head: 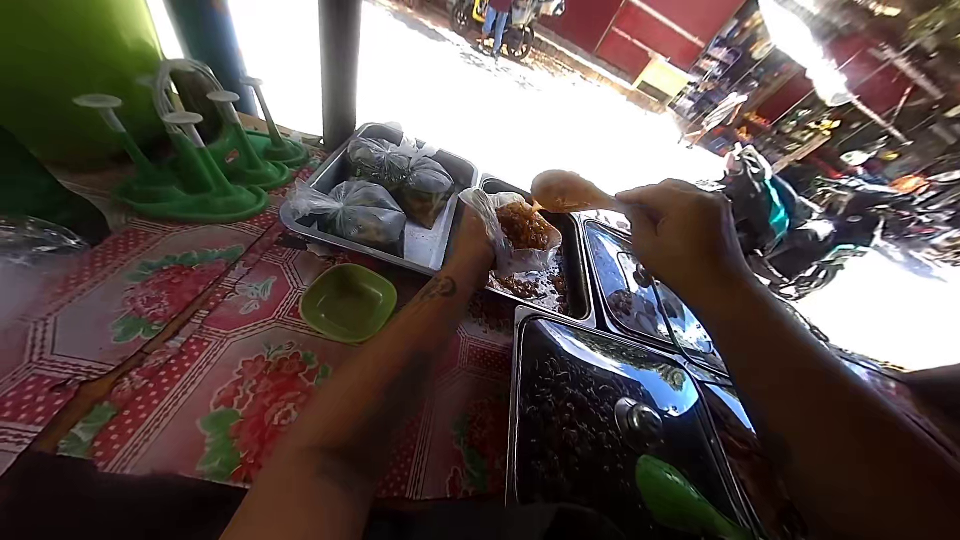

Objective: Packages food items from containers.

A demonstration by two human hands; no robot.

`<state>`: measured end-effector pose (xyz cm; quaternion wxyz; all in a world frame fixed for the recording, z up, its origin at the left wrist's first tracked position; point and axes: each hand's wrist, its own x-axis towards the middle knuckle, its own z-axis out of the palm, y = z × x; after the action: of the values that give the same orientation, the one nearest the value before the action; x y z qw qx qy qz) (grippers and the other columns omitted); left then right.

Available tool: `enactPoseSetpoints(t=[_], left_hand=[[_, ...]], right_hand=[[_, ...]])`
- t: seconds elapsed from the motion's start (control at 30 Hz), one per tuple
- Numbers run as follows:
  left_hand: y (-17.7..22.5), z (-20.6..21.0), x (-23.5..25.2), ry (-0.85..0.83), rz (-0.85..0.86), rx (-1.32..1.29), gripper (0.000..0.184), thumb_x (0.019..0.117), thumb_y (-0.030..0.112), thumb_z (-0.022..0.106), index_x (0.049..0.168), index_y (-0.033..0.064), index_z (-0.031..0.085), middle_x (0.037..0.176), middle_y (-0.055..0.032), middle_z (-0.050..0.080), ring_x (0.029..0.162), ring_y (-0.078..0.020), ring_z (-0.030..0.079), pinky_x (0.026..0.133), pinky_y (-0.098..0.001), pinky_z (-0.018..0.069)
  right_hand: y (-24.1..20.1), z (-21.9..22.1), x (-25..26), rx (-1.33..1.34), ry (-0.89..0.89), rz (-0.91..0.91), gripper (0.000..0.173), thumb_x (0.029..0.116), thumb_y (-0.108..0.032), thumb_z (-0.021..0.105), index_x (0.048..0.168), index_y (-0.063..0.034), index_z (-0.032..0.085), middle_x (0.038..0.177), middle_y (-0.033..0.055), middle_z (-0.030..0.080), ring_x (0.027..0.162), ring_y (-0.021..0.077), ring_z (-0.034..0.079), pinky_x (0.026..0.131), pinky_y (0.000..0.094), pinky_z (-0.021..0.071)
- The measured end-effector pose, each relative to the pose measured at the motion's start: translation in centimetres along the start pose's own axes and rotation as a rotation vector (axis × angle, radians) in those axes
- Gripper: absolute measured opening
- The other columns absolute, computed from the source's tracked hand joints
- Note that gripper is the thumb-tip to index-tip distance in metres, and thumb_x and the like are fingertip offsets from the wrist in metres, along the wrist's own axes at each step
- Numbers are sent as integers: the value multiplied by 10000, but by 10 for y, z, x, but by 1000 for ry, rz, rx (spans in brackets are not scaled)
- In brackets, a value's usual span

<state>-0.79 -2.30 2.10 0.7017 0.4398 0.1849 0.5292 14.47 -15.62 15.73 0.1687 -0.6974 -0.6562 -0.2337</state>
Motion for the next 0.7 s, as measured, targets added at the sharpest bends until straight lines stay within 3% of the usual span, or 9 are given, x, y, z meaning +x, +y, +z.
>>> enactPoseSetpoints(t=[0.07, 0.17, 0.27, 0.33, 0.4, 0.47, 0.57, 0.63, 0.7], left_hand=[[-19, -7, 15, -23, 22, -17, 359, 1073, 179, 416, 1422, 98, 392, 1161, -110, 598, 957, -158, 624, 786, -352, 555], [1, 2, 5, 16, -53, 33, 405, 1084, 105, 413, 1485, 98, 354, 1250, -107, 574, 1048, -132, 602, 876, -338, 538], [8, 11, -5, 21, -74, 2, 389, 1093, 121, 392, 1479, 108, 355, 1220, -93, 582, 1018, -127, 607, 844, -332, 546], [9, 19, -11, 27, -61, -38, 350, 1086, 126, 395, 1436, 116, 380, 1145, -72, 588, 949, -117, 609, 786, -320, 547], [13, 29, -21, 21, -45, -62, 376, 1072, 97, 419, 1443, 115, 365, 1159, -72, 576, 964, -114, 605, 804, -323, 546], [16, 39, -30, 38, -22, -59, 379, 1050, 59, 459, 1421, 95, 388, 1149, -84, 579, 951, -124, 608, 787, -334, 551], [19, 44, -44, 42, 97, 19, 431, 1031, 18, 480, 1445, 42, 362, 1232, -113, 563, 1058, -113, 596, 896, -308, 534], [26, 39, -56, 51, 177, 96, 452, 1030, 2, 489, 1453, -18, 330, 1272, -161, 561, 1122, -131, 594, 967, -308, 516], [35, 28, -78, 55, 212, 107, 450, 1034, 37, 491, 1455, -7, 339, 1258, -139, 576, 1116, -123, 599, 967, -306, 523]], right_hand=[[15, 0, -7, 55, -114, 195, 187, 1026, -80, 596, 1124, -24, 745, 1017, 214, 716, 924, 392, 686, 823, 619, 524], [44, 31, -26, 184, -481, 505, 188, 999, -96, 651, 1144, 11, 708, 931, 220, 695, 811, 346, 658, 782, 577, 528], [32, 59, -49, 218, -694, 536, 257, 1007, -126, 617, 1195, 37, 681, 1137, 257, 679, 1068, 380, 646, 969, 573, 475], [4, 60, -56, 345, -565, 528, 316, 1026, -105, 569, 1277, 75, 637, 1264, 288, 631, 1205, 397, 593, 1064, 559, 423], [-28, 60, -58, 768, -360, 670, 329, 1064, -52, 494, 1358, 97, 480, 1152, 212, 631, 1010, 231, 641, 907, 378, 523], [-51, 61, -54, 1302, -247, 918, 293, 1124, -117, 343, 1401, -25, 353, 1059, 164, 624, 879, 218, 692, 765, 362, 587], [-79, 48, -53, 1643, -193, 1075, 309, 1128, -180, 246, 1285, -6, 448, 1058, 188, 629, 869, 266, 700, 736, 395, 602], [-91, 38, -57, 1737, -119, 1024, 234, 1120, -141, 299, 1163, -26, 498, 969, 135, 623, 785, 213, 670, 688, 363, 591], [-91, 35, -65, 1772, -128, 912, 184, 1111, -119, 339, 1191, -97, 503, 969, 71, 636, 786, 157, 661, 684, 320, 581]])
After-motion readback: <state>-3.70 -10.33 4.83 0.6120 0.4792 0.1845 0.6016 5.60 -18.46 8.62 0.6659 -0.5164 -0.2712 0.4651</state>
